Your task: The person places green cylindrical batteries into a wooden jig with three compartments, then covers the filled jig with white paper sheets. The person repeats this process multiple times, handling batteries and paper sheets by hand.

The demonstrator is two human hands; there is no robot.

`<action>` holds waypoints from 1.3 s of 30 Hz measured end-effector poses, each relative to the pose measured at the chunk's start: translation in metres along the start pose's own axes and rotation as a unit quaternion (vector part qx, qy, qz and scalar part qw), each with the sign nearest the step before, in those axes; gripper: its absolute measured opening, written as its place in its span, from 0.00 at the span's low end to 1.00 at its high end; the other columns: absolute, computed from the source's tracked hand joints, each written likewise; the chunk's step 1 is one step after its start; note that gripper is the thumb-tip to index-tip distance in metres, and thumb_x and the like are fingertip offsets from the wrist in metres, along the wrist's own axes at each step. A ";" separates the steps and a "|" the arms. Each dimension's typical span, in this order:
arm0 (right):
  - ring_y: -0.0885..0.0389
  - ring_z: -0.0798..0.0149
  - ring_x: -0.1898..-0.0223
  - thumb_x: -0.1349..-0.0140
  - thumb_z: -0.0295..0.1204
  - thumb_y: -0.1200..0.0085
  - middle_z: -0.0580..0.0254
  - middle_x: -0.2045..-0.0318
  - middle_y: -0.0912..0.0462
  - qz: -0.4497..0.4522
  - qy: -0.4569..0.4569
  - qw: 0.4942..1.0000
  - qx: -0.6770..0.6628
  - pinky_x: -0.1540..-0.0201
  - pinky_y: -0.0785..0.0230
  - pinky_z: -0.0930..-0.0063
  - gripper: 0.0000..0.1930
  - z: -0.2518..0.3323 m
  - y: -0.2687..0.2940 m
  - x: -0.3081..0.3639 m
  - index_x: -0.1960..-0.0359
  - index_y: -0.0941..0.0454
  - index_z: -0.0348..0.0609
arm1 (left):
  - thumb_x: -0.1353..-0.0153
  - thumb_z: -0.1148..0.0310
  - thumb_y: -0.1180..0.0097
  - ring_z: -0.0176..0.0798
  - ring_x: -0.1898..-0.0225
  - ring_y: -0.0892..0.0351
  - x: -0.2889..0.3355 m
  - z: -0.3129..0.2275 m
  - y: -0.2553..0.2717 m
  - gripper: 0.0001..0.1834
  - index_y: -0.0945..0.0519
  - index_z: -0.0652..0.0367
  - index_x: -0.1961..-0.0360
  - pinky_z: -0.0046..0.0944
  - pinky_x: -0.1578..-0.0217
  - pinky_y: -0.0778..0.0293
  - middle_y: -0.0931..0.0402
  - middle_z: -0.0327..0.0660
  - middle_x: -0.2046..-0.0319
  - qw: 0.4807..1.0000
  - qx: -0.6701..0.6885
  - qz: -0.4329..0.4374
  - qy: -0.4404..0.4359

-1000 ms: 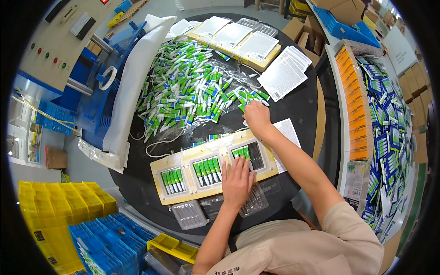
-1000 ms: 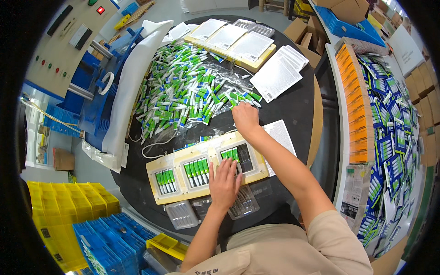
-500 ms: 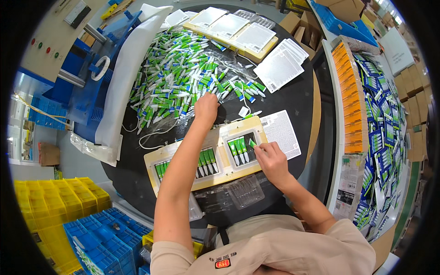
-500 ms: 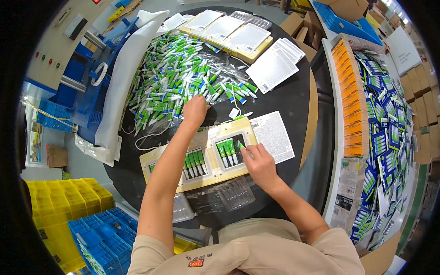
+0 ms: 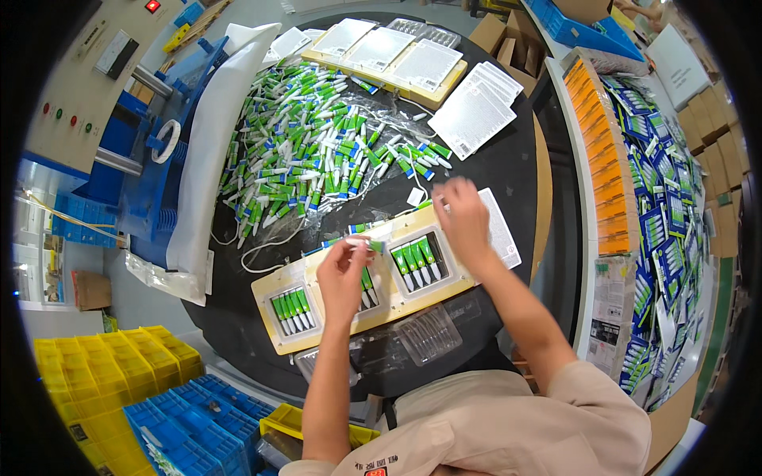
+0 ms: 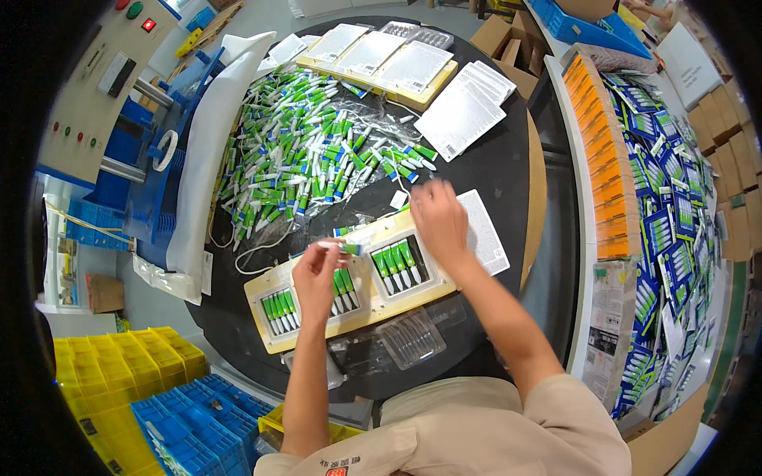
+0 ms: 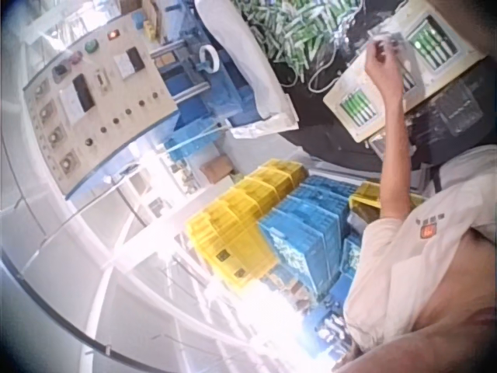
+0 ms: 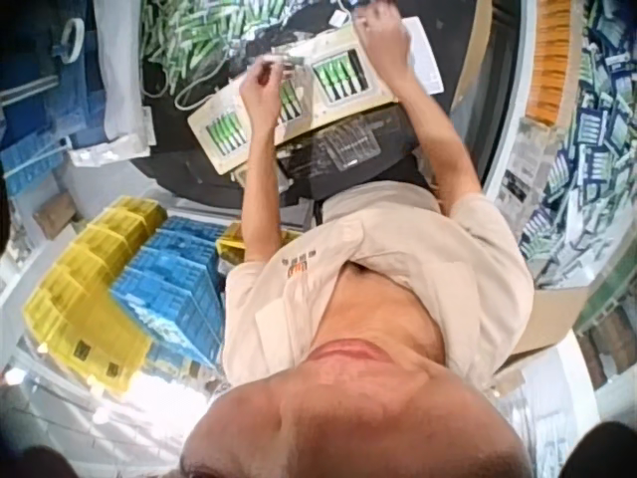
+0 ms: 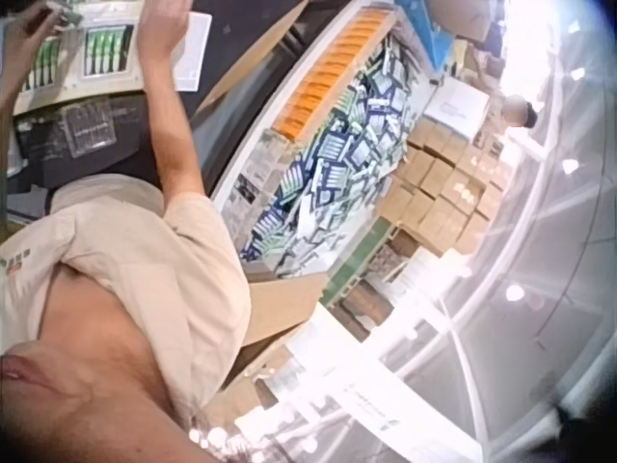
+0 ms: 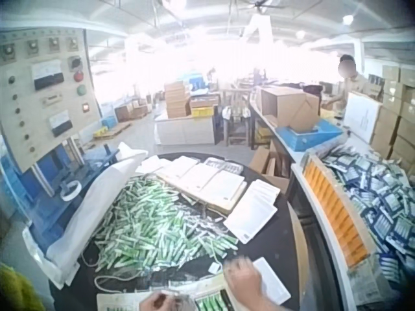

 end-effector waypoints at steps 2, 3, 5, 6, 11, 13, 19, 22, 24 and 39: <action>0.19 0.47 0.60 0.39 0.33 0.36 0.51 0.66 0.20 0.059 -0.021 0.998 0.020 0.58 0.27 0.55 0.09 -0.025 -0.035 -0.044 0.65 0.16 0.40 | 0.29 0.71 0.41 0.32 0.60 0.15 0.022 0.001 -0.012 0.10 0.17 0.65 0.51 0.32 0.59 0.20 0.16 0.39 0.58 0.999 0.036 -0.005 0.014; 0.18 0.44 0.60 0.41 0.36 0.35 0.48 0.65 0.19 0.134 -0.033 0.989 0.049 0.57 0.27 0.52 0.12 -0.036 -0.058 -0.060 0.68 0.15 0.38 | 0.29 0.71 0.40 0.32 0.60 0.15 0.029 0.003 -0.018 0.10 0.17 0.65 0.51 0.32 0.59 0.20 0.16 0.39 0.58 0.998 0.047 -0.020 0.033; 0.17 0.41 0.61 0.44 0.37 0.33 0.44 0.68 0.17 0.208 -0.069 0.974 0.050 0.56 0.25 0.51 0.14 -0.052 -0.088 -0.076 0.71 0.15 0.35 | 0.31 0.73 0.39 0.31 0.61 0.15 0.042 0.000 -0.030 0.10 0.16 0.63 0.50 0.31 0.61 0.21 0.15 0.40 0.59 0.999 0.039 -0.035 -0.004; 0.16 0.41 0.60 0.44 0.35 0.32 0.42 0.68 0.16 0.226 -0.076 0.970 0.038 0.56 0.24 0.52 0.14 -0.059 -0.095 -0.082 0.71 0.16 0.33 | 0.33 0.74 0.39 0.33 0.60 0.15 0.047 -0.005 -0.039 0.11 0.16 0.62 0.51 0.33 0.59 0.20 0.15 0.41 0.58 0.995 -0.070 -0.024 -0.068; 0.16 0.43 0.62 0.42 0.31 0.36 0.45 0.67 0.16 0.184 -0.050 0.982 -0.014 0.58 0.24 0.55 0.10 -0.060 -0.064 -0.066 0.66 0.15 0.34 | 0.43 0.75 0.40 0.42 0.53 0.16 0.055 -0.006 -0.093 0.16 0.16 0.60 0.52 0.42 0.50 0.22 0.16 0.45 0.53 0.804 -0.412 0.078 -0.421; 0.16 0.47 0.68 0.42 0.30 0.36 0.49 0.69 0.16 0.118 -0.032 0.991 -0.056 0.60 0.24 0.58 0.10 -0.055 -0.035 -0.042 0.65 0.14 0.36 | 0.45 0.74 0.42 0.43 0.49 0.17 0.054 0.005 -0.105 0.17 0.16 0.60 0.53 0.44 0.46 0.23 0.17 0.44 0.51 0.780 -0.430 0.085 -0.447; 0.17 0.55 0.71 0.40 0.24 0.39 0.52 0.68 0.16 0.128 -0.084 0.984 -0.095 0.65 0.25 0.66 0.06 -0.060 0.024 0.039 0.63 0.14 0.36 | 0.40 0.75 0.43 0.43 0.48 0.17 0.059 0.026 -0.106 0.16 0.17 0.62 0.50 0.45 0.42 0.24 0.17 0.45 0.49 0.780 -0.421 0.055 -0.460; 0.16 0.55 0.69 0.40 0.22 0.40 0.52 0.66 0.16 0.127 -0.129 0.977 -0.108 0.64 0.24 0.67 0.06 -0.059 0.041 0.063 0.61 0.15 0.35 | 0.38 0.72 0.42 0.45 0.47 0.17 0.056 0.031 -0.107 0.16 0.17 0.63 0.50 0.47 0.40 0.26 0.17 0.46 0.48 0.780 -0.436 0.052 -0.446; 0.17 0.54 0.65 0.39 0.22 0.41 0.53 0.66 0.17 0.104 -0.087 0.988 -0.073 0.61 0.24 0.64 0.06 -0.050 0.056 0.070 0.61 0.16 0.36 | 0.36 0.67 0.41 0.45 0.45 0.18 0.055 0.034 -0.109 0.17 0.17 0.63 0.49 0.50 0.38 0.28 0.18 0.47 0.47 0.785 -0.447 0.051 -0.425; 0.29 0.45 0.31 0.35 0.26 0.50 0.39 0.34 0.29 0.347 0.247 0.848 0.316 0.31 0.36 0.53 0.27 -0.062 0.074 0.111 0.33 0.31 0.33 | 0.32 0.54 0.41 0.45 0.31 0.32 0.087 0.016 -0.083 0.29 0.25 0.59 0.36 0.62 0.26 0.52 0.28 0.45 0.34 0.786 -0.522 0.105 -0.314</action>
Point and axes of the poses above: each hand's wrist, its own x-axis away from the middle knuckle, its own y-axis out of the back of the hand, z = x × y, the point moved 4 cm from there along -x, towards the middle knuckle
